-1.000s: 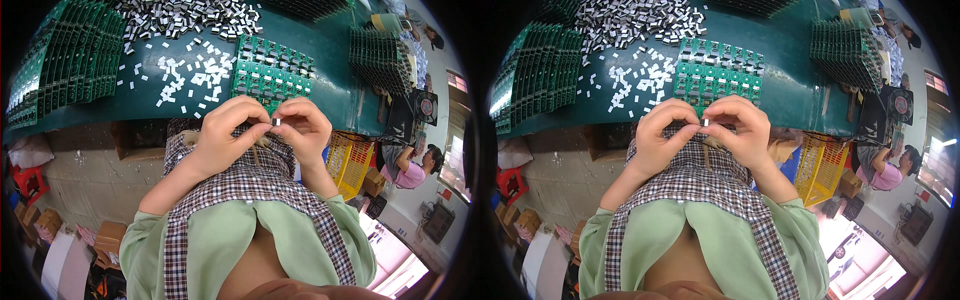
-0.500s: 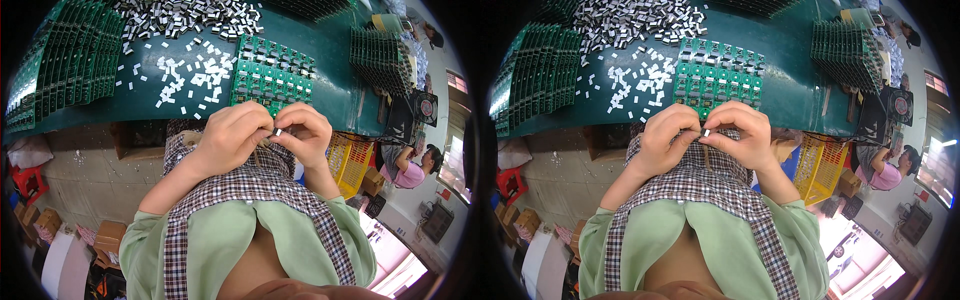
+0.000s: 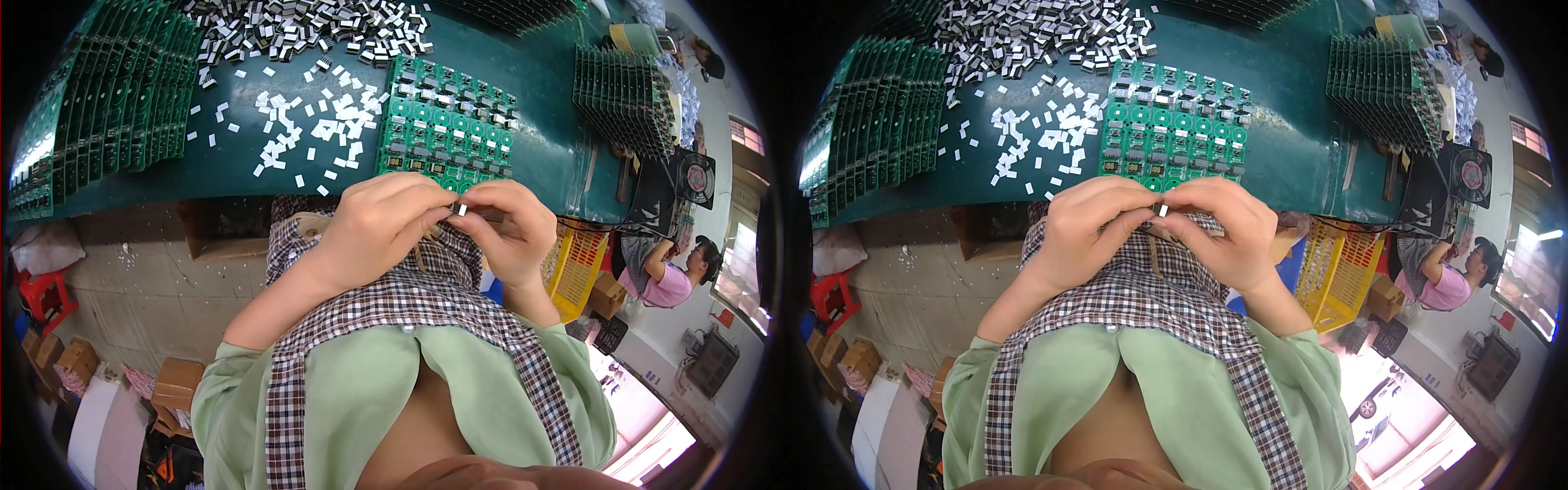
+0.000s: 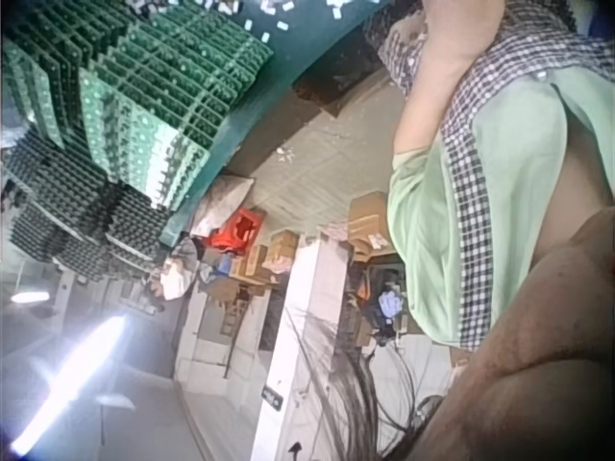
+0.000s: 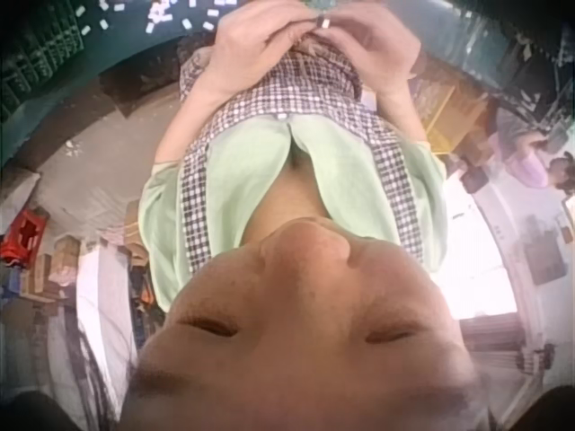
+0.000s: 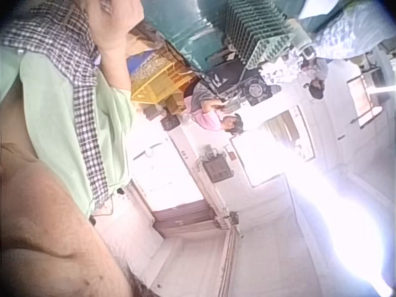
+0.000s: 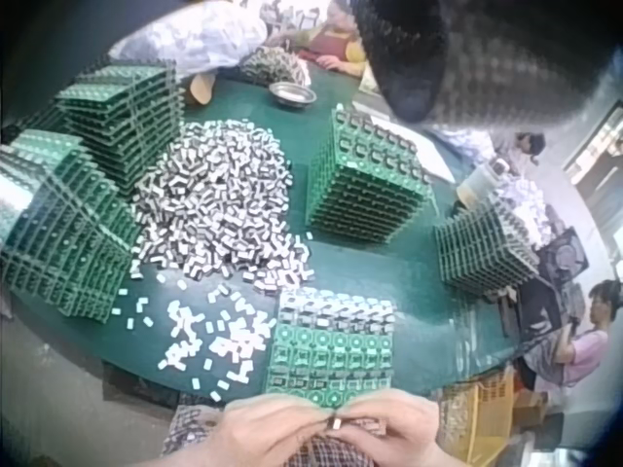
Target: The person assembles electronic components onto circuit boards by hand.
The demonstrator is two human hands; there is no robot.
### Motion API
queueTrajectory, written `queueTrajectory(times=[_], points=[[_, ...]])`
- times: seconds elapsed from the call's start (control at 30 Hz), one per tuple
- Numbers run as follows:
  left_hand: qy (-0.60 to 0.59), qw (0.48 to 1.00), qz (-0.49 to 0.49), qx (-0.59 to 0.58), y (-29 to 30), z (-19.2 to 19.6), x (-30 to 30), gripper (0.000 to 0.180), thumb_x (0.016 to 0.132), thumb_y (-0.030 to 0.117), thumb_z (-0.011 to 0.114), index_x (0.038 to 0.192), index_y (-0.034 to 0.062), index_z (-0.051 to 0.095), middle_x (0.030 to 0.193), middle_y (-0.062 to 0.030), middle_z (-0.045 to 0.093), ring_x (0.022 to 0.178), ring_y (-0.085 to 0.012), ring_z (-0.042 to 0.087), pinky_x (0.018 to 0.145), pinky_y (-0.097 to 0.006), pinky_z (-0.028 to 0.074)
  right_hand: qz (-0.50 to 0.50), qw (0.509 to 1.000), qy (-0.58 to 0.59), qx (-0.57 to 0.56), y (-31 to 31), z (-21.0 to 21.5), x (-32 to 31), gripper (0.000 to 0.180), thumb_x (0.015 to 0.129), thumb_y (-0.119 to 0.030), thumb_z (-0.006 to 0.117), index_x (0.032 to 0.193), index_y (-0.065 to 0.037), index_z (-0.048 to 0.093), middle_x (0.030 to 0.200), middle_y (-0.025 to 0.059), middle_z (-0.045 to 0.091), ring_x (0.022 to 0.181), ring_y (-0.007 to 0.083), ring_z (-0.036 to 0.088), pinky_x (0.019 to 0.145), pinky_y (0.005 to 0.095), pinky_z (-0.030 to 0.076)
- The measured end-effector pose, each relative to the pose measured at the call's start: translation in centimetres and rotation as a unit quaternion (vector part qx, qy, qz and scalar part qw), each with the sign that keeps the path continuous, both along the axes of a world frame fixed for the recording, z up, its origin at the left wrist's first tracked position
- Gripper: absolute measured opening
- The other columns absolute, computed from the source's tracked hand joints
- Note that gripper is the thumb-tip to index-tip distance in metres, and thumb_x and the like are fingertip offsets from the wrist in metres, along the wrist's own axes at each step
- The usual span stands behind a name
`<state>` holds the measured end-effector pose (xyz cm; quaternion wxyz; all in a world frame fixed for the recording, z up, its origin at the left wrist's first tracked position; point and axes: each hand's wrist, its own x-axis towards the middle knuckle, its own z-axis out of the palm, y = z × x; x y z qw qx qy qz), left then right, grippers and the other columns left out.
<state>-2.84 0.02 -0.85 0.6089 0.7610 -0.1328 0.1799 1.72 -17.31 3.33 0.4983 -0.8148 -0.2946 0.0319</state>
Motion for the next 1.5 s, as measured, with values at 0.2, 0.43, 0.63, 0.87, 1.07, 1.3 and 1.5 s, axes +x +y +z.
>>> queueTrajectory(times=[0.2, 0.43, 0.63, 0.87, 1.07, 1.3, 1.5], points=[[0.004, 0.999, 0.013, 0.030, 0.2, 0.6, 0.6, 0.014, 0.071, -0.001, 0.069, 0.084, 0.0012, 0.064, 0.083, -0.0117, 0.064, 0.074, -0.0251, 0.064, 0.062, -0.032, 0.050, -0.025, 1.000, -0.008, 0.010, 0.2, 0.0, 0.2, 0.022, 0.066, 0.004, 0.075, 0.086, 0.003, 0.065, 0.084, 0.0119, 0.065, 0.073, 0.0173, 0.064, 0.063, 0.0246, 0.053], [0.023, 0.997, -0.046, -0.056, 0.8, 0.8, 1.5, 0.012, 0.070, -0.003, 0.066, 0.080, 0.0005, 0.061, 0.079, -0.0100, 0.060, 0.070, -0.0220, 0.060, 0.061, -0.030, 0.049, -0.018, 0.989, 0.119, 0.089, 0.0, 0.0, 0.7, 0.020, 0.071, 0.009, 0.069, 0.090, 0.006, 0.063, 0.091, 0.0135, 0.062, 0.079, 0.0163, 0.063, 0.070, 0.0244, 0.055], [0.028, 0.999, 0.025, -0.034, 0.3, 0.2, 1.5, 0.012, 0.072, 0.002, 0.067, 0.082, 0.0030, 0.061, 0.079, -0.0087, 0.060, 0.070, -0.0244, 0.061, 0.060, -0.034, 0.049, -0.055, 0.984, 0.139, 0.097, 0.0, -0.3, 0.8, 0.018, 0.073, 0.011, 0.067, 0.090, 0.006, 0.062, 0.093, 0.0131, 0.061, 0.083, 0.0164, 0.063, 0.072, 0.0252, 0.056], [-0.008, 0.999, 0.038, 0.026, 0.2, 0.1, 1.4, 0.017, 0.069, -0.003, 0.069, 0.085, 0.0020, 0.064, 0.083, -0.0103, 0.063, 0.073, -0.0233, 0.062, 0.062, -0.030, 0.050, -0.025, 0.990, 0.113, 0.078, 0.0, -0.5, 0.8, 0.020, 0.072, 0.010, 0.069, 0.090, 0.006, 0.063, 0.092, 0.0128, 0.061, 0.083, 0.0161, 0.063, 0.071, 0.0249, 0.056], [0.024, 1.000, 0.003, 0.018, 0.2, 0.5, 1.5, 0.019, 0.067, -0.006, 0.067, 0.083, 0.0011, 0.060, 0.082, -0.0105, 0.062, 0.070, -0.0240, 0.062, 0.061, -0.031, 0.049, -0.059, 0.992, 0.091, 0.067, 0.2, -0.7, 0.7, 0.019, 0.071, 0.009, 0.070, 0.088, 0.005, 0.064, 0.090, 0.0125, 0.063, 0.081, 0.0165, 0.063, 0.068, 0.0254, 0.055], [0.053, 0.888, 0.292, 0.352, 5.4, -0.9, 5.1, 0.031, 0.080, 0.007, 0.062, 0.110, 0.0011, 0.055, 0.109, -0.0148, 0.056, 0.099, -0.0307, 0.053, 0.085, -0.039, 0.042, -0.045, 0.972, -0.168, -0.158, 0.1, -1.1, 1.9, 0.015, 0.071, 0.001, 0.071, 0.085, -0.003, 0.067, 0.083, 0.0088, 0.063, 0.072, 0.0207, 0.062, 0.059, 0.0281, 0.050], [0.039, 0.891, 0.278, 0.357, 6.3, -2.0, 5.4, 0.020, 0.076, 0.008, 0.067, 0.093, 0.0039, 0.059, 0.088, -0.0088, 0.055, 0.085, -0.0269, 0.054, 0.075, -0.038, 0.043, -0.027, 0.970, -0.167, -0.176, 0.1, -1.4, 1.8, 0.014, 0.071, 0.001, 0.071, 0.083, -0.003, 0.066, 0.082, 0.0078, 0.062, 0.068, 0.0212, 0.062, 0.058, 0.0292, 0.050]])
